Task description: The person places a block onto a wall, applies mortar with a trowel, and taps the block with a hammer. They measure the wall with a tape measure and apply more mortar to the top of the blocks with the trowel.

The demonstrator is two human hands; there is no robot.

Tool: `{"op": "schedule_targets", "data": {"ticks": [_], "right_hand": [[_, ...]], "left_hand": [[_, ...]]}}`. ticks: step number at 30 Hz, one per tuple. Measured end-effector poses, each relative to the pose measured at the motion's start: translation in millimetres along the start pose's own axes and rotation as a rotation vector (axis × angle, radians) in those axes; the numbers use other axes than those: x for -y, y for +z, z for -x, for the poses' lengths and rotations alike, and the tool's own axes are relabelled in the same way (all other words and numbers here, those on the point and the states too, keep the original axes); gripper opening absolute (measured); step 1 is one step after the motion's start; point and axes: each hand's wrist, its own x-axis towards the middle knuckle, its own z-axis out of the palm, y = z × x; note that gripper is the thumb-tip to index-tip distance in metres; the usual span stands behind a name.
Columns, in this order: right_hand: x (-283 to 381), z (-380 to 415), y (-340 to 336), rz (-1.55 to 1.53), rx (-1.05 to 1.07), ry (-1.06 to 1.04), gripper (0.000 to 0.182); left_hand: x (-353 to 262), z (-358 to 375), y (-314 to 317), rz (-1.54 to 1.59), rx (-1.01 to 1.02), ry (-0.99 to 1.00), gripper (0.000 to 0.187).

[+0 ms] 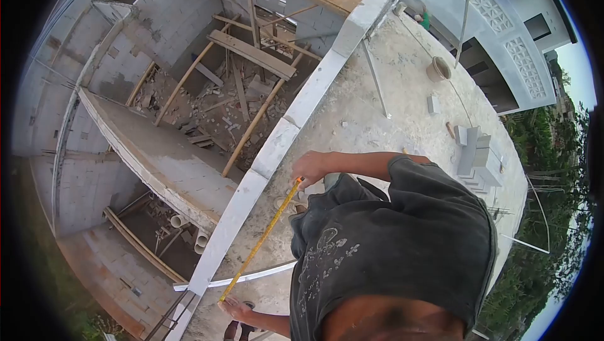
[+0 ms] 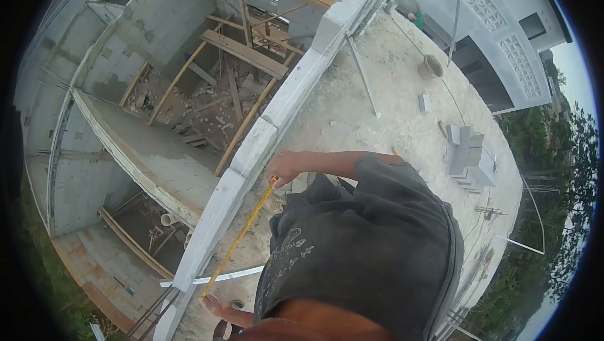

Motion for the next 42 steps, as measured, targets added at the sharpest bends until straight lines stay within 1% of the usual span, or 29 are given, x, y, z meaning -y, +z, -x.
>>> {"op": "schedule_targets", "data": {"ticks": [2,3,4,5,6,7,9,10,12,13,15,16,17,19,20,22,23,25,27,28,30,33,34,35,37,38,39,41,42], "right_hand": [[-18.3,32.2,3.3,-0.033,-0.08,0.025,0.043],[-31.0,50.7,5.8,-0.055,-0.118,0.04,0.044],[-43.9,66.3,11.9,-0.087,-0.141,0.041,0.049],[-56.4,83.7,19.0,-0.103,-0.201,0.068,0.051],[-65.1,102.5,28.8,-0.129,-0.262,0.097,0.054],[-74.1,123.1,37.5,-0.149,-0.321,0.132,0.056],[-85.2,165.8,57.1,-0.286,-0.402,0.249,0.06],[-101.9,193.1,59.5,-0.338,-0.448,0.316,0.062],[-136.3,250.7,76.1,-0.415,-0.517,0.522,0.064],[-147.7,280.1,87.3,-0.459,-0.546,0.624,0.065],[-169.9,349.1,103.2,-0.632,-0.702,0.873,0.067],[-180.9,374.1,117.6,-0.784,-0.845,1.009,0.069],[-191.1,390.0,128.7,-0.945,-0.985,1.136,0.071],[-191.3,413.4,117.1,-0.99,-1.248,1.139,0.072],[-182.9,417.6,112.8,-1.015,-1.359,1.147,0.073],[-180.4,404.1,95.3,-0.975,-1.505,1.028,0.071],[-175.4,404.1,80.9,-1.011,-1.492,0.95,0.071],[-164.2,394.3,37.3,-1.075,-1.407,0.71,0.07],[-163.0,399.2,11.1,-0.982,-1.33,0.663,0.074],[-171.8,404.3,2.7,-0.919,-1.322,0.64,0.076],[-211.1,409.5,23.9,-0.575,-1.352,0.834,0.083],[-241.1,422.9,12.3,-0.612,-1.101,0.815,0.085],[-249.2,417.9,4.2,-0.587,-1.086,0.659,0.087],[-249.3,412.5,-5.8,-0.539,-0.983,0.663,0.085],[-261.2,398.8,-37.7,-0.383,-0.817,0.606,0.083],[-271.8,397.1,-45.6,-0.346,-0.842,0.64,0.082],[-287.2,399.1,-48.1,-0.395,-0.82,0.553,0.08],[-325.7,409.5,-49.3,-0.516,-0.749,0.39,0.078],[-338.0,416.0,-51.1,-0.65,-0.648,0.343,0.079]], "left_hand": [[32.3,63.0,73.1,-0.111,0.153,-0.09,0.059],[59.4,90.1,105.9,-0.195,0.346,-0.131,0.049],[77.6,141.5,159.5,-0.244,0.445,-0.191,0.04],[99.5,198.0,211.0,-0.307,0.503,-0.193,0.036],[129.0,228.5,251.2,-0.38,0.659,-0.28,0.035],[157.8,263.9,290.5,-0.496,0.796,-0.274,0.037],[186.2,342.5,359.4,-0.747,1.124,-0.283,0.044],[199.0,376.9,387.9,-0.784,1.213,-0.252,0.047],[214.8,428.4,424.4,-0.887,1.387,-0.191,0.054],[227.7,438.1,435.8,-0.985,1.402,-0.162,0.056],[262.3,439.7,458.2,-1.163,1.416,-0.086,0.061],[273.8,436.6,465.8,-1.377,1.467,-0.009,0.065],[289.5,443.6,477.4,-1.438,1.487,-0.041,0.065],[304.6,448.9,490.7,-1.6,1.49,-0.111,0.066],[306.7,468.0,497.5,-1.522,1.604,-0.206,0.069],[324.4,513.3,514.1,-1.288,1.736,-0.515,0.075],[327.7,557.4,523.4,-1.223,1.715,-0.737,0.076],[334.8,617.0,542.3,-0.934,1.64,-1.201,0.079],[372.7,620.6,562.3,-0.795,1.577,-1.39,0.076],[381.7,606.1,565.0,-0.829,1.558,-1.36,0.075],[406.5,604.4,593.5,-0.89,1.567,-1.313,0.073],[388.9,620.1,615.1,-0.921,1.656,-1.057,0.075],[387.9,626.8,617.9,-0.926,1.692,-1.026,0.078],[386.7,635.2,606.9,-0.892,1.714,-1.046,0.079],[393.3,661.8,614.3,-0.788,1.785,-1.001,0.083],[405.0,667.6,617.3,-0.696,1.733,-1.001,0.086],[415.2,670.9,616.9,-0.609,1.673,-0.994,0.089],[421.1,676.1,613.7,-0.581,1.555,-0.974,0.093],[418.3,673.3,603.6,-0.565,1.487,-0.944,0.093]]}}
